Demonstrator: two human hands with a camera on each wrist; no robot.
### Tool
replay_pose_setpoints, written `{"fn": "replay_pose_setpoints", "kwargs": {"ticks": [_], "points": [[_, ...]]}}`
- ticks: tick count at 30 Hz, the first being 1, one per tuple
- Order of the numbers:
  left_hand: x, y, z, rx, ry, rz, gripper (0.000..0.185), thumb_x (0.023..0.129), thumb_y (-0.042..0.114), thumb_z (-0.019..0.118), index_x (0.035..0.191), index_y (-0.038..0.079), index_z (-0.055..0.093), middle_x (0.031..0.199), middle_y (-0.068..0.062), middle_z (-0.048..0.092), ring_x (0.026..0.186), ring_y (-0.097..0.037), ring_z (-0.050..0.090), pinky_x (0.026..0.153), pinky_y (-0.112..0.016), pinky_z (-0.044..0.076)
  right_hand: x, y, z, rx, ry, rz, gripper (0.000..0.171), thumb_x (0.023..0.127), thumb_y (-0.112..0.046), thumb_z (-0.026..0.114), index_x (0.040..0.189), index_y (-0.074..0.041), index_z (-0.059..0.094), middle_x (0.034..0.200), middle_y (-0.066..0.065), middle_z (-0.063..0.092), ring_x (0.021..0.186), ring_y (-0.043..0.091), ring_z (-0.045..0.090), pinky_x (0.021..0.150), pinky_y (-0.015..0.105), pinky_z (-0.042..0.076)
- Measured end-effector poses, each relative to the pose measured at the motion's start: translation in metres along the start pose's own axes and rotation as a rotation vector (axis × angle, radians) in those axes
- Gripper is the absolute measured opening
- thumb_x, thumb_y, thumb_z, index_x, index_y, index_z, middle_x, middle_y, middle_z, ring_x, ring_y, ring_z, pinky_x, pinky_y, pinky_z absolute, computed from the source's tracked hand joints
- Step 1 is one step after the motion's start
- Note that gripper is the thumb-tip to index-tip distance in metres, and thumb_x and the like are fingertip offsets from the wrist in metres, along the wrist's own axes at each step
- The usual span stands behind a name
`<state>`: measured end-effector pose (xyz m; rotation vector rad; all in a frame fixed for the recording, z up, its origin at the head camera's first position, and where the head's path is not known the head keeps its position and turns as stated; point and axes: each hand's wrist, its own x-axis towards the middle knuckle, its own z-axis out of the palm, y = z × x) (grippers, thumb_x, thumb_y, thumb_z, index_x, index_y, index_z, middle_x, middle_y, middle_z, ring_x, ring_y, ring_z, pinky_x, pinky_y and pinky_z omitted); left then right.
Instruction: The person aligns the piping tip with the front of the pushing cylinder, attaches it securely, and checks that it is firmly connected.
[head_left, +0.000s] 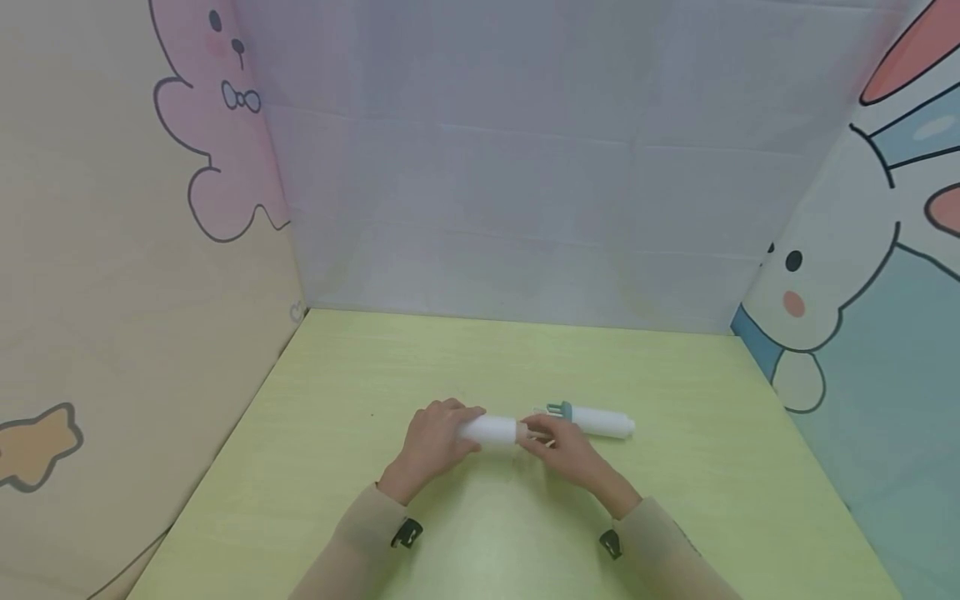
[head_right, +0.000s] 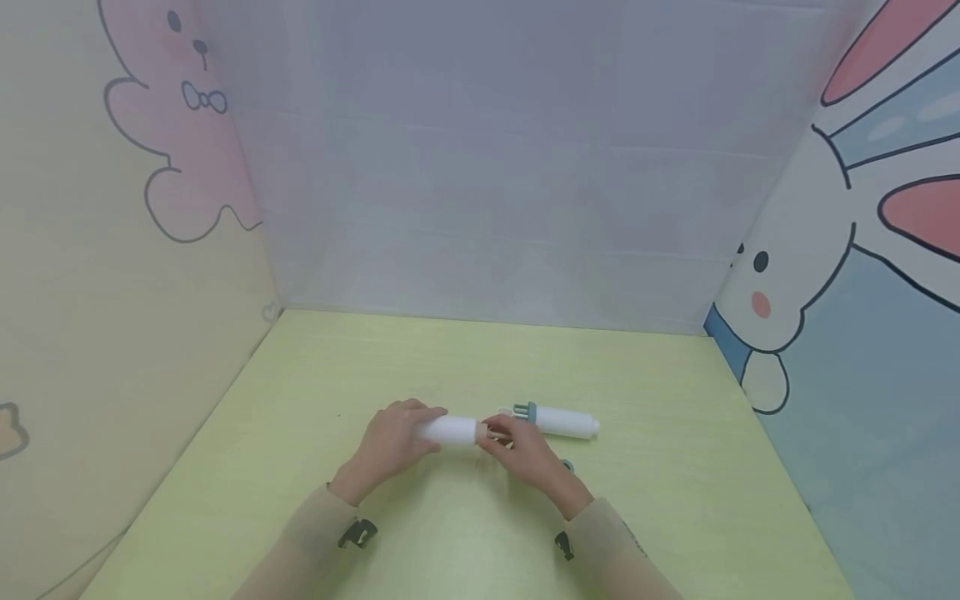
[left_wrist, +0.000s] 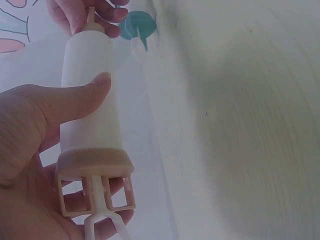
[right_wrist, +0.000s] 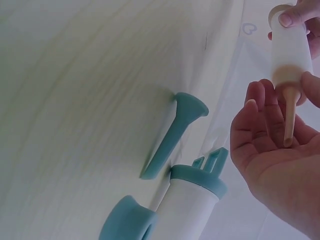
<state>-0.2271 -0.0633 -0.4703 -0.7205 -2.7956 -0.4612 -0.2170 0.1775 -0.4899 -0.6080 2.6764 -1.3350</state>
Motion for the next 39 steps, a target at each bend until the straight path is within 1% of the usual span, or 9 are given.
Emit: {"fn": "replay_pose_setpoints", "kwargs": {"ticks": [4, 8, 16, 20, 25, 28, 32, 35, 39], "points": [[0.0, 0.0, 0.0, 0.006, 0.007, 0.005, 0.045, 0.069, 0.033, 0.082, 0.111, 0.026, 0.069, 0.099, -0.002, 0.068, 0.08, -0.023, 0.061, 0.061, -0.036, 0.048, -0.001, -0.001, 0.0, -0.006, -0.021, 0.023, 0.036, 0.093, -0.041, 0.054, 0.115, -0.014, 0.063, 0.116, 0.005, 0.065, 0.099, 0.02, 0.064, 0.078, 0.034, 0.053], [-0.001, 0.0, 0.001, 0.01, 0.013, 0.011, 0.044, 0.069, 0.033, 0.081, 0.11, 0.026, 0.069, 0.098, -0.002, 0.068, 0.08, -0.022, 0.061, 0.06, -0.035, 0.047, -0.001, 0.0, 0.001, 0.0, -0.033, 0.024, 0.034, 0.094, -0.041, 0.051, 0.113, -0.015, 0.063, 0.112, 0.002, 0.065, 0.099, 0.019, 0.064, 0.079, 0.036, 0.052], [-0.002, 0.001, -0.001, 0.03, 0.011, 0.025, 0.042, 0.068, 0.035, 0.081, 0.108, 0.026, 0.069, 0.095, -0.003, 0.068, 0.076, -0.023, 0.061, 0.057, -0.035, 0.048, 0.0, -0.001, 0.004, -0.087, -0.035, 0.022, 0.027, 0.097, -0.04, 0.047, 0.101, -0.018, 0.062, 0.094, -0.005, 0.064, 0.085, 0.01, 0.059, 0.068, 0.027, 0.046], [-0.002, 0.001, -0.003, 0.031, -0.006, 0.015, 0.042, 0.07, 0.035, 0.081, 0.109, 0.026, 0.069, 0.096, -0.003, 0.068, 0.078, -0.022, 0.061, 0.059, -0.035, 0.048, 0.0, -0.003, 0.005, -0.098, -0.038, 0.04, 0.026, 0.097, -0.039, 0.047, 0.1, -0.019, 0.062, 0.092, -0.006, 0.064, 0.08, 0.009, 0.055, 0.067, 0.027, 0.044], [-0.002, 0.001, -0.004, 0.036, -0.018, 0.013, 0.042, 0.07, 0.035, 0.081, 0.108, 0.026, 0.069, 0.096, -0.003, 0.068, 0.077, -0.023, 0.061, 0.058, -0.035, 0.048, 0.002, -0.006, 0.004, -0.075, -0.042, 0.055, 0.027, 0.097, -0.035, 0.047, 0.1, -0.014, 0.063, 0.09, -0.003, 0.064, 0.077, 0.011, 0.052, 0.066, 0.028, 0.043], [-0.002, 0.0, -0.005, 0.033, -0.014, 0.013, 0.042, 0.069, 0.034, 0.081, 0.108, 0.025, 0.069, 0.095, -0.004, 0.068, 0.077, -0.023, 0.061, 0.057, -0.035, 0.048, 0.003, -0.006, 0.005, -0.056, -0.046, 0.076, 0.03, 0.097, -0.037, 0.046, 0.102, -0.013, 0.063, 0.091, -0.003, 0.063, 0.078, 0.011, 0.053, 0.067, 0.028, 0.043], [-0.002, -0.002, -0.005, 0.005, -0.003, 0.013, 0.043, 0.068, 0.031, 0.083, 0.108, 0.023, 0.069, 0.096, -0.005, 0.068, 0.078, -0.025, 0.061, 0.059, -0.038, 0.049, 0.004, -0.005, 0.007, -0.044, -0.042, 0.091, 0.033, 0.096, -0.041, 0.047, 0.106, -0.014, 0.064, 0.096, -0.002, 0.065, 0.087, 0.013, 0.059, 0.072, 0.031, 0.047], [-0.002, -0.005, -0.004, -0.012, -0.002, 0.022, 0.044, 0.068, 0.03, 0.082, 0.109, 0.021, 0.069, 0.097, -0.007, 0.068, 0.079, -0.026, 0.061, 0.061, -0.04, 0.049, 0.006, -0.006, 0.008, -0.041, -0.032, 0.086, 0.034, 0.096, -0.04, 0.049, 0.109, -0.014, 0.064, 0.102, 0.0, 0.066, 0.094, 0.016, 0.061, 0.076, 0.034, 0.049], [-0.002, -0.01, -0.003, -0.014, -0.005, 0.034, 0.044, 0.07, 0.029, 0.081, 0.112, 0.019, 0.068, 0.098, -0.008, 0.067, 0.08, -0.027, 0.061, 0.062, -0.041, 0.05, 0.011, -0.007, 0.01, -0.051, -0.015, 0.073, 0.035, 0.096, -0.039, 0.05, 0.112, -0.011, 0.064, 0.104, 0.002, 0.066, 0.094, 0.017, 0.063, 0.076, 0.034, 0.051]]}}
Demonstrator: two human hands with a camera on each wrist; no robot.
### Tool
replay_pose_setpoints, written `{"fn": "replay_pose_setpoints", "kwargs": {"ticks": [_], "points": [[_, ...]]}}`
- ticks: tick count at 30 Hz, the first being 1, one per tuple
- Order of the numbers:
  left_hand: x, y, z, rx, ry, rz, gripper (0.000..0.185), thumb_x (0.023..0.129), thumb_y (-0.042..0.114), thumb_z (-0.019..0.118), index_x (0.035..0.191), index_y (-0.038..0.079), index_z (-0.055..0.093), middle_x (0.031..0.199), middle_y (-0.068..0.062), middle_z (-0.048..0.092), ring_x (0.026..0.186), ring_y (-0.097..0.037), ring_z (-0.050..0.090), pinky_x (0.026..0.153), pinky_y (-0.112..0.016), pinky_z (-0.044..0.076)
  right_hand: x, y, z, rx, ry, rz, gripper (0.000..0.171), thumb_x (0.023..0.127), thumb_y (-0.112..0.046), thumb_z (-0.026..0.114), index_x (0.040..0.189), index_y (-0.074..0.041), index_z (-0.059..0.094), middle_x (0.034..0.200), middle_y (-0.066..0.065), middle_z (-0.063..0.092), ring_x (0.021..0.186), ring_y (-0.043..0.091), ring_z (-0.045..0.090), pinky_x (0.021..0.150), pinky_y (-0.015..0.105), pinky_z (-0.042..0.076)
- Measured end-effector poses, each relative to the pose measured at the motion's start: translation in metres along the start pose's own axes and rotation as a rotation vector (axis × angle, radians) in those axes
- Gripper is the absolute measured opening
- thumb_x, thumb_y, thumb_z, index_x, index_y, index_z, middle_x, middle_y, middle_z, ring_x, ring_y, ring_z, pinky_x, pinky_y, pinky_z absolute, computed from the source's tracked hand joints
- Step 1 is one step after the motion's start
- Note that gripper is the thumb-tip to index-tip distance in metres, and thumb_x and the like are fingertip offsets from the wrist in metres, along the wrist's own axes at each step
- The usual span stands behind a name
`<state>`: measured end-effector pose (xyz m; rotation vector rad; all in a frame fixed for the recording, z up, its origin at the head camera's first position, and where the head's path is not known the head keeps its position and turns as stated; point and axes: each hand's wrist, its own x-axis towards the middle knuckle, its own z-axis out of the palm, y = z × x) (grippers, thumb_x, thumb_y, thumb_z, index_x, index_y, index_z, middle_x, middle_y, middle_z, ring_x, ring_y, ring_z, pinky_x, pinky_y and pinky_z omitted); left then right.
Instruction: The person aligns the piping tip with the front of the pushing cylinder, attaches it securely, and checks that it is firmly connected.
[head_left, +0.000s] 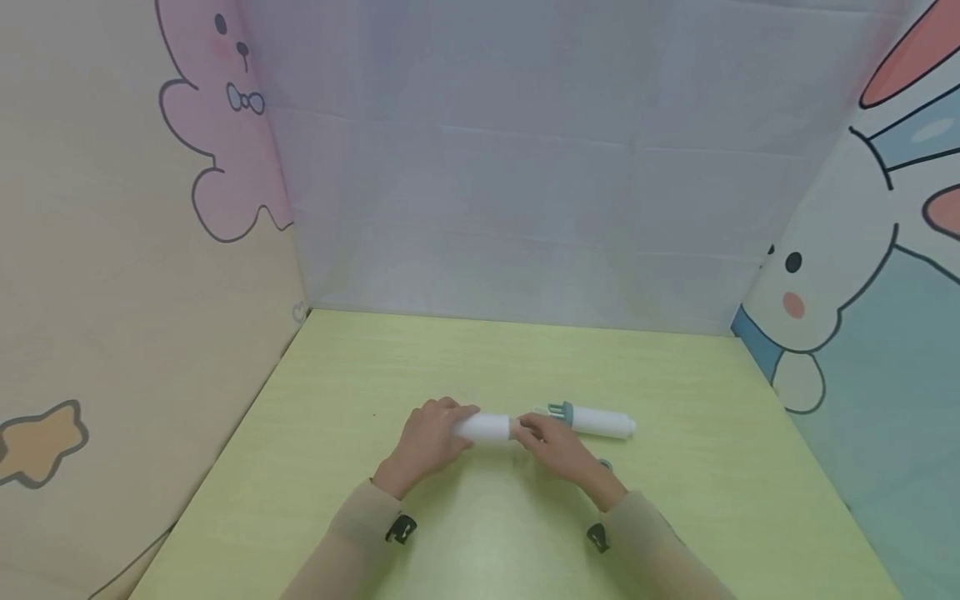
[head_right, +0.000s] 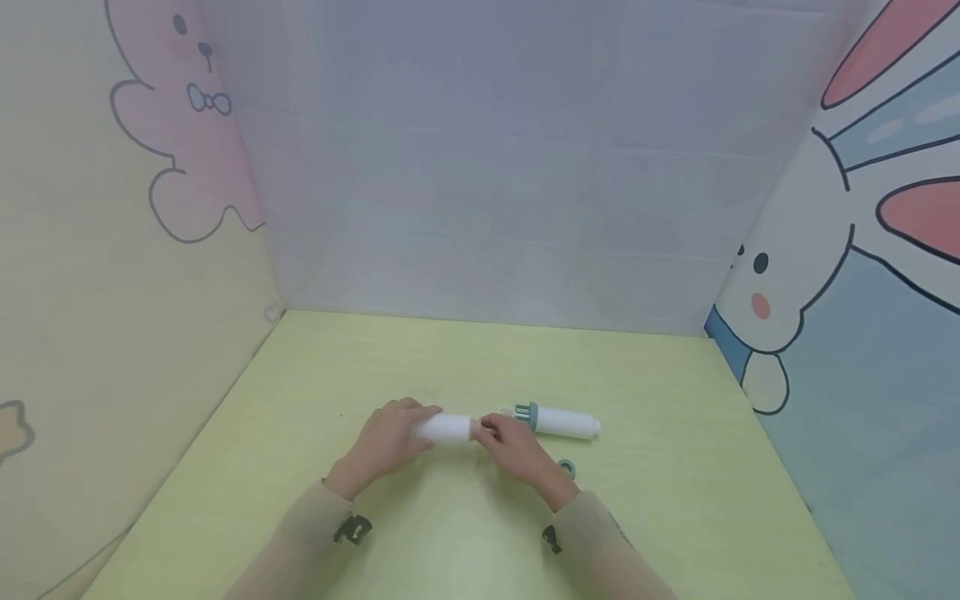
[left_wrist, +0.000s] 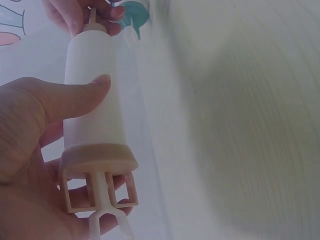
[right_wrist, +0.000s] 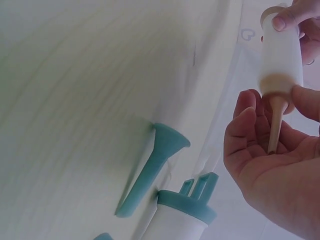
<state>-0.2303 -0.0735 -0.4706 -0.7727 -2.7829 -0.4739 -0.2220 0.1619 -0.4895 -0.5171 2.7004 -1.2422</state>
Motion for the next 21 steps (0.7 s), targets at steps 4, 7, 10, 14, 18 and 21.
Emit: {"fn": "replay_pose_setpoints", "kwargs": {"ticks": [4, 7, 10, 14, 18, 21], "points": [[-0.001, -0.005, 0.0, 0.002, -0.001, -0.007, 0.044, 0.071, 0.027, 0.08, 0.113, 0.019, 0.068, 0.099, -0.008, 0.067, 0.081, -0.028, 0.061, 0.062, -0.042, 0.049, 0.005, -0.003, 0.003, -0.001, 0.007, -0.004, 0.036, 0.095, -0.038, 0.051, 0.112, -0.009, 0.064, 0.103, 0.003, 0.066, 0.092, 0.018, 0.063, 0.076, 0.034, 0.051], [-0.001, -0.009, 0.0, 0.003, -0.005, -0.015, 0.044, 0.071, 0.027, 0.08, 0.113, 0.021, 0.068, 0.099, -0.008, 0.067, 0.081, -0.028, 0.06, 0.063, -0.041, 0.048, 0.009, -0.006, 0.004, 0.009, 0.006, -0.003, 0.035, 0.095, -0.036, 0.052, 0.113, -0.008, 0.064, 0.105, 0.006, 0.066, 0.095, 0.021, 0.064, 0.079, 0.036, 0.051], [0.0, -0.013, 0.001, 0.009, -0.004, -0.019, 0.044, 0.071, 0.026, 0.081, 0.112, 0.021, 0.068, 0.099, -0.007, 0.067, 0.08, -0.027, 0.06, 0.062, -0.04, 0.048, 0.012, -0.009, 0.006, 0.009, 0.007, -0.013, 0.034, 0.095, -0.034, 0.053, 0.114, -0.008, 0.063, 0.109, 0.01, 0.066, 0.098, 0.025, 0.064, 0.081, 0.039, 0.051], [0.0, -0.017, 0.001, 0.023, 0.003, -0.028, 0.044, 0.07, 0.025, 0.081, 0.112, 0.021, 0.069, 0.099, -0.008, 0.067, 0.079, -0.028, 0.061, 0.061, -0.041, 0.048, 0.018, -0.012, 0.011, -0.043, 0.012, -0.022, 0.033, 0.094, -0.03, 0.056, 0.117, -0.007, 0.061, 0.113, 0.014, 0.065, 0.099, 0.029, 0.065, 0.082, 0.042, 0.052], [0.0, -0.023, 0.002, 0.041, 0.008, -0.042, 0.044, 0.07, 0.025, 0.081, 0.111, 0.021, 0.069, 0.098, -0.008, 0.068, 0.079, -0.028, 0.061, 0.06, -0.041, 0.048, 0.022, -0.014, 0.018, -0.114, 0.019, -0.018, 0.033, 0.093, -0.027, 0.057, 0.119, -0.007, 0.059, 0.11, 0.015, 0.067, 0.098, 0.029, 0.065, 0.082, 0.042, 0.051], [-0.001, -0.027, 0.002, 0.053, 0.017, -0.049, 0.043, 0.069, 0.025, 0.081, 0.111, 0.021, 0.069, 0.097, -0.008, 0.068, 0.079, -0.028, 0.061, 0.06, -0.04, 0.048, 0.026, -0.016, 0.024, -0.154, 0.027, -0.035, 0.032, 0.093, -0.024, 0.057, 0.12, -0.007, 0.059, 0.109, 0.013, 0.067, 0.097, 0.026, 0.065, 0.081, 0.04, 0.051]]}}
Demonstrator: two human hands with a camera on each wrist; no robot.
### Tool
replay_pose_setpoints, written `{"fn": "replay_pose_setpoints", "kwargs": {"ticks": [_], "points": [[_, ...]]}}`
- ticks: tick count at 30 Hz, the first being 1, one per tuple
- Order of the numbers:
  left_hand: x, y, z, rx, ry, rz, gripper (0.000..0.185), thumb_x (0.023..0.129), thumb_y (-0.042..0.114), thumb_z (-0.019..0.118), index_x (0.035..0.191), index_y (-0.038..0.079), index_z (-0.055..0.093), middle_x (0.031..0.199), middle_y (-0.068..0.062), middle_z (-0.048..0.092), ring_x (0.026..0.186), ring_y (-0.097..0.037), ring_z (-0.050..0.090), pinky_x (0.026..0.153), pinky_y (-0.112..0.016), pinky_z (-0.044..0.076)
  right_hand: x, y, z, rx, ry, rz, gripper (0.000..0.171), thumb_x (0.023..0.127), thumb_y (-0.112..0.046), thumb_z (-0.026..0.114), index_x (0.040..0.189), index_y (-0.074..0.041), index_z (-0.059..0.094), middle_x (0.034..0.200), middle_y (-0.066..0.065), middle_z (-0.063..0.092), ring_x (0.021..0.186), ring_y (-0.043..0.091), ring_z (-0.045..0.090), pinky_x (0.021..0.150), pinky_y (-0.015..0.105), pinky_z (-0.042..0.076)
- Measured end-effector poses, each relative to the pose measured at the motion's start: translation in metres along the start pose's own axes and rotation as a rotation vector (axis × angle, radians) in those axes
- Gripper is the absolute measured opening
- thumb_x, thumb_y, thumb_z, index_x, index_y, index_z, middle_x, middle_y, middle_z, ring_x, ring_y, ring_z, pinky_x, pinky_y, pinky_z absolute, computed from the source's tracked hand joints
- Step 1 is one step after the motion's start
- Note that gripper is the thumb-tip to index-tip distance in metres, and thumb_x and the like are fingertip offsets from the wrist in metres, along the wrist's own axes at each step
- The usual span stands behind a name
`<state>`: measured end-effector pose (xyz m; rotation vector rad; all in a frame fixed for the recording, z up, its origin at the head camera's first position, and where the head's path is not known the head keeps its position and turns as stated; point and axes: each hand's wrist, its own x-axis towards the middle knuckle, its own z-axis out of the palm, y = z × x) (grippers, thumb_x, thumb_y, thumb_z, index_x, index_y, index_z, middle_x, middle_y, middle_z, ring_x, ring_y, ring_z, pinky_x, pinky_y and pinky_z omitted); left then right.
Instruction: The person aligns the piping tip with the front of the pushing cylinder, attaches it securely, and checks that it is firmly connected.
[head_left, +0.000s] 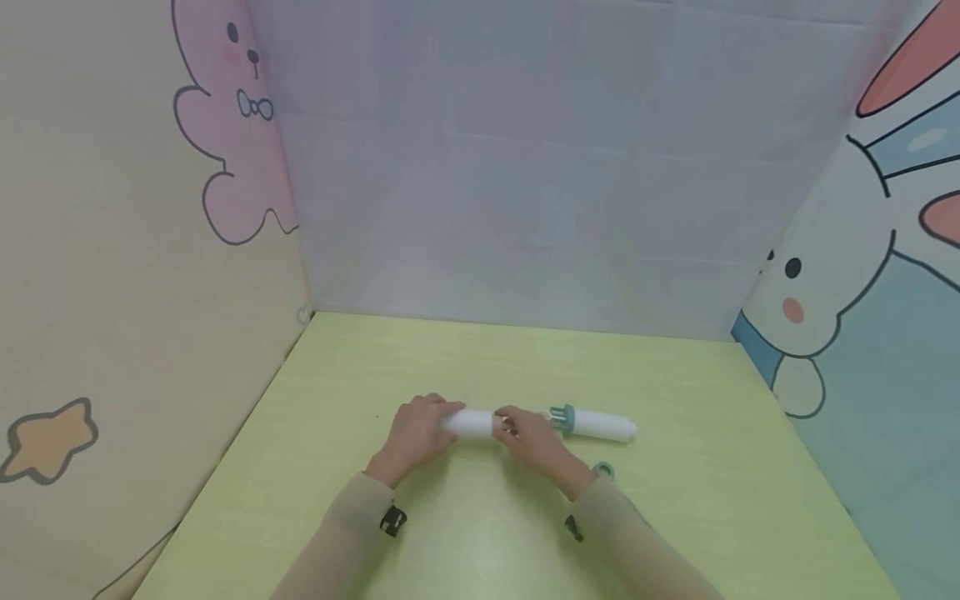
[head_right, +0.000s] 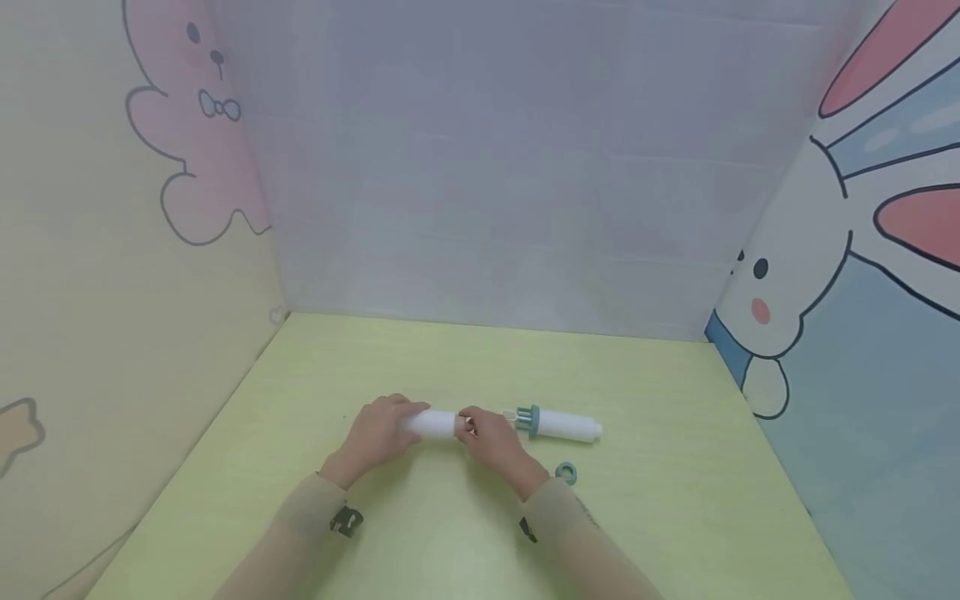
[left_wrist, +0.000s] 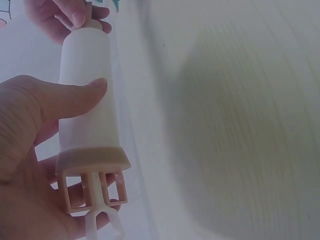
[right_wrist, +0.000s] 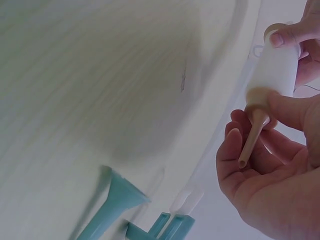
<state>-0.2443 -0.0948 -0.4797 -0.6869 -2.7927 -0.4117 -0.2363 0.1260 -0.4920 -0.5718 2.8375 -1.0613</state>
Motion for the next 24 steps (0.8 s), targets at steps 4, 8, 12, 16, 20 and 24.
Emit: {"fn": "replay_pose_setpoints", "kwargs": {"ticks": [4, 8, 12, 16, 20, 24], "points": [[-0.001, -0.005, 0.002, 0.01, 0.001, -0.014, 0.043, 0.069, 0.024, 0.08, 0.111, 0.021, 0.07, 0.098, -0.007, 0.068, 0.08, -0.028, 0.061, 0.06, -0.041, 0.048, 0.005, -0.003, 0.006, -0.064, 0.028, -0.04, 0.028, 0.091, -0.019, 0.058, 0.116, -0.006, 0.06, 0.107, 0.013, 0.067, 0.095, 0.025, 0.064, 0.081, 0.039, 0.051], [-0.002, -0.009, 0.006, 0.019, -0.012, -0.042, 0.043, 0.069, 0.023, 0.08, 0.111, 0.022, 0.069, 0.1, -0.007, 0.068, 0.082, -0.028, 0.061, 0.062, -0.042, 0.048, 0.01, -0.005, 0.014, -0.14, 0.064, -0.079, 0.022, 0.089, -0.015, 0.059, 0.108, -0.003, 0.063, 0.098, 0.012, 0.068, 0.087, 0.025, 0.064, 0.078, 0.04, 0.051], [-0.002, -0.01, 0.009, 0.03, -0.03, -0.072, 0.043, 0.069, 0.021, 0.08, 0.111, 0.024, 0.069, 0.102, -0.006, 0.067, 0.083, -0.028, 0.061, 0.064, -0.042, 0.047, 0.012, -0.003, 0.023, -0.207, 0.081, -0.103, 0.018, 0.091, -0.015, 0.056, 0.103, -0.003, 0.064, 0.092, 0.011, 0.067, 0.082, 0.024, 0.062, 0.076, 0.039, 0.05], [-0.003, -0.011, 0.012, 0.027, -0.041, -0.082, 0.044, 0.068, 0.019, 0.08, 0.11, 0.023, 0.069, 0.102, -0.007, 0.067, 0.084, -0.029, 0.061, 0.066, -0.043, 0.047, 0.012, -0.001, 0.028, -0.258, 0.093, -0.116, 0.015, 0.091, -0.014, 0.056, 0.099, -0.004, 0.063, 0.087, 0.009, 0.065, 0.079, 0.023, 0.06, 0.073, 0.038, 0.05], [-0.002, -0.01, 0.014, 0.003, -0.038, -0.075, 0.043, 0.068, 0.017, 0.079, 0.11, 0.021, 0.07, 0.101, -0.008, 0.067, 0.085, -0.031, 0.061, 0.066, -0.045, 0.046, 0.01, 0.0, 0.028, -0.266, 0.099, -0.097, 0.013, 0.09, -0.013, 0.057, 0.099, -0.004, 0.062, 0.086, 0.009, 0.064, 0.078, 0.023, 0.059, 0.071, 0.039, 0.049], [-0.001, -0.009, 0.016, 0.0, -0.033, -0.077, 0.043, 0.068, 0.016, 0.079, 0.11, 0.021, 0.07, 0.101, -0.008, 0.068, 0.084, -0.031, 0.061, 0.065, -0.045, 0.047, 0.01, 0.0, 0.028, -0.261, 0.087, -0.068, 0.016, 0.091, -0.014, 0.057, 0.103, -0.004, 0.062, 0.089, 0.009, 0.064, 0.081, 0.023, 0.059, 0.072, 0.038, 0.049]]}}
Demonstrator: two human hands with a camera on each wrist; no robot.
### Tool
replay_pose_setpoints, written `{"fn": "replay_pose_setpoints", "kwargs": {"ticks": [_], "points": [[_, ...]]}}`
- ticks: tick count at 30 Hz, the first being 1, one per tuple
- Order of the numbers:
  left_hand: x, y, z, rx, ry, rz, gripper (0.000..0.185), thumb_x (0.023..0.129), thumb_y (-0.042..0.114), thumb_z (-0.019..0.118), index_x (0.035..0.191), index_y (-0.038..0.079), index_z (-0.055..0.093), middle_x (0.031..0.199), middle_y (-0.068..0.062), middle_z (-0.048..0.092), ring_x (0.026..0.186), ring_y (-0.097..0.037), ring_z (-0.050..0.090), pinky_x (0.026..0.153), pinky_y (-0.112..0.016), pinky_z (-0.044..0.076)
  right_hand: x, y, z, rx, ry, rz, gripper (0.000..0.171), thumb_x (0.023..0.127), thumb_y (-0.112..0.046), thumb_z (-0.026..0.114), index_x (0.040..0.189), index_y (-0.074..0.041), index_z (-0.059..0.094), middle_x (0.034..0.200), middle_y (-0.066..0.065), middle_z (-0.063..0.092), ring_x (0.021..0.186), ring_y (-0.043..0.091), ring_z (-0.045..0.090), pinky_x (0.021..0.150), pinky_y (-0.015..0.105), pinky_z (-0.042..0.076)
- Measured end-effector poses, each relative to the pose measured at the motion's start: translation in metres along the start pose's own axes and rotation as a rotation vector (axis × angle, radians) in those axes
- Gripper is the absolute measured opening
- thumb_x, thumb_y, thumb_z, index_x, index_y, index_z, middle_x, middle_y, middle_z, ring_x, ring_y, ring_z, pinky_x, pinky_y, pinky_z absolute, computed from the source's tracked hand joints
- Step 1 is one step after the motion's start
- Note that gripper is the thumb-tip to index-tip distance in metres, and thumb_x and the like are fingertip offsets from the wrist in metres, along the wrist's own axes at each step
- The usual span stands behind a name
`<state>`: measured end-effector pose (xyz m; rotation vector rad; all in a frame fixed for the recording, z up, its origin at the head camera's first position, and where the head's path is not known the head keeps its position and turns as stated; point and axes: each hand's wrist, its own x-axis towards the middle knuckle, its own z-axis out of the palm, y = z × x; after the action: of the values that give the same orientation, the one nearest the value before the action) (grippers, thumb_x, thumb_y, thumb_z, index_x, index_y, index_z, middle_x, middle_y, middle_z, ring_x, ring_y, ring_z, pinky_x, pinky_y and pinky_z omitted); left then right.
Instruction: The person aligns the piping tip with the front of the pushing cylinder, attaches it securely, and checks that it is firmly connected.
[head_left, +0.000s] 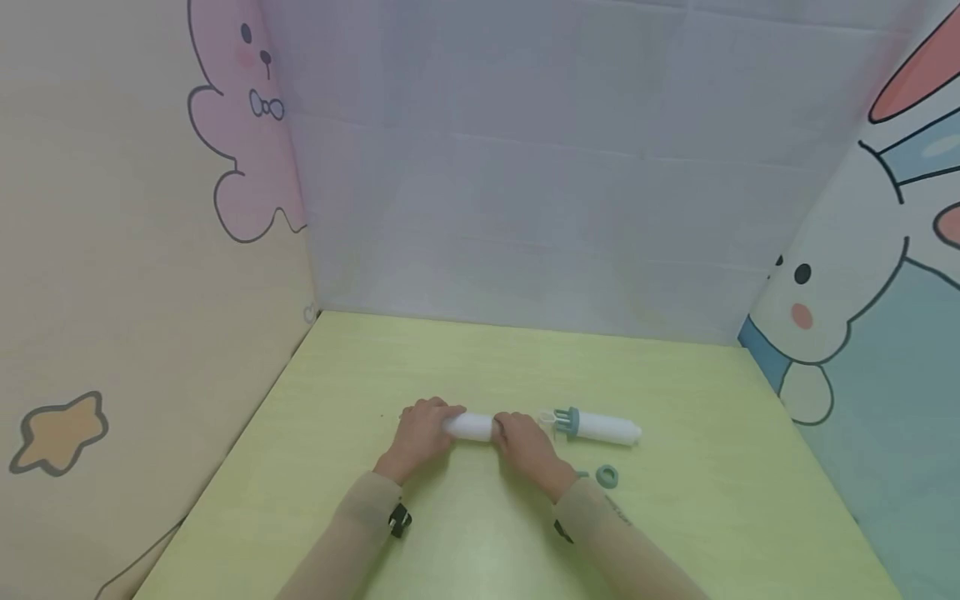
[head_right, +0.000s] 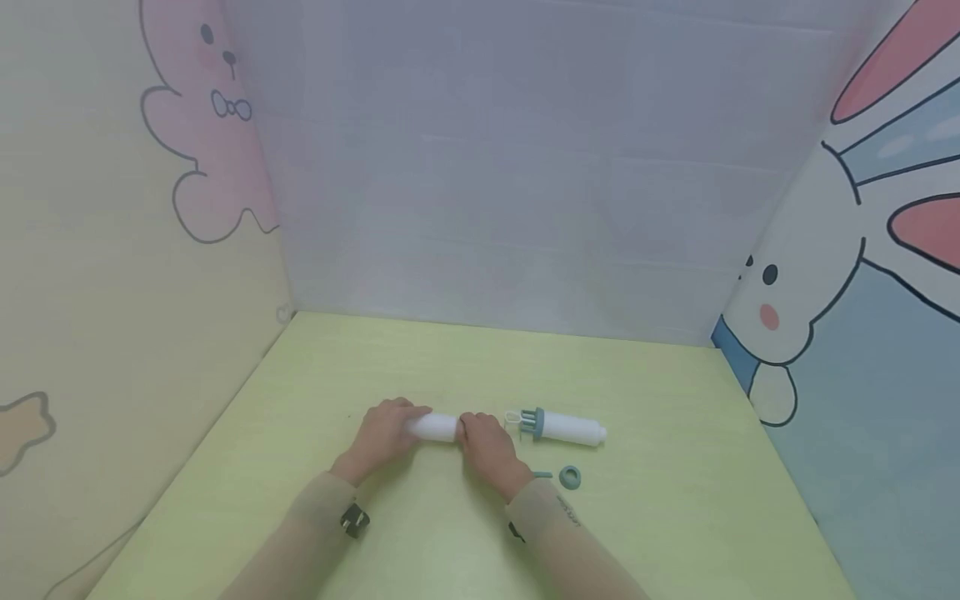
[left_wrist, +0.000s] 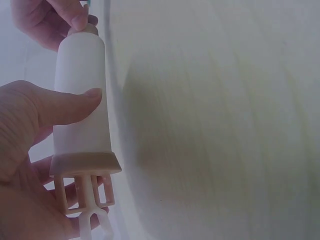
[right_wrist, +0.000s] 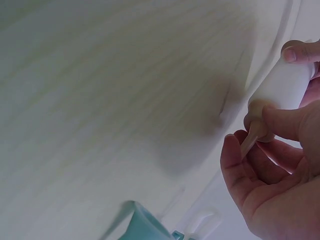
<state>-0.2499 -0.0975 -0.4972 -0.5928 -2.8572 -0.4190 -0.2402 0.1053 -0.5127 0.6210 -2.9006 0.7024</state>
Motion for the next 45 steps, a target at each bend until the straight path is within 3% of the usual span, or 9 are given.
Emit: {"fn": "replay_pose_setpoints", "kwargs": {"ticks": [22, 28, 45], "points": [[0.002, -0.005, 0.011, -0.024, 0.033, 0.002, 0.051, 0.065, 0.017, 0.08, 0.114, 0.019, 0.068, 0.104, -0.01, 0.068, 0.087, -0.032, 0.062, 0.067, -0.045, 0.049, 0.0, 0.003, 0.003, -0.016, -0.008, 0.014, 0.019, 0.086, -0.013, 0.063, 0.102, -0.005, 0.061, 0.088, 0.009, 0.063, 0.079, 0.023, 0.058, 0.07, 0.039, 0.049], [0.002, -0.007, 0.01, -0.026, 0.042, 0.012, 0.062, 0.064, 0.023, 0.083, 0.122, 0.018, 0.063, 0.108, -0.011, 0.066, 0.092, -0.034, 0.061, 0.071, -0.047, 0.049, -0.002, 0.002, 0.002, -0.001, -0.001, 0.009, 0.028, 0.085, -0.014, 0.064, 0.11, -0.002, 0.059, 0.093, 0.012, 0.064, 0.084, 0.026, 0.06, 0.074, 0.041, 0.05], [0.006, 0.001, -0.003, -0.003, 0.025, -0.011, 0.062, 0.067, 0.031, 0.082, 0.124, 0.019, 0.062, 0.112, -0.012, 0.065, 0.097, -0.034, 0.059, 0.077, -0.046, 0.049, -0.009, 0.002, -0.013, -0.015, -0.017, 0.019, 0.041, 0.083, -0.009, 0.066, 0.122, -0.002, 0.055, 0.109, 0.015, 0.063, 0.101, 0.032, 0.059, 0.086, 0.045, 0.047]]}}
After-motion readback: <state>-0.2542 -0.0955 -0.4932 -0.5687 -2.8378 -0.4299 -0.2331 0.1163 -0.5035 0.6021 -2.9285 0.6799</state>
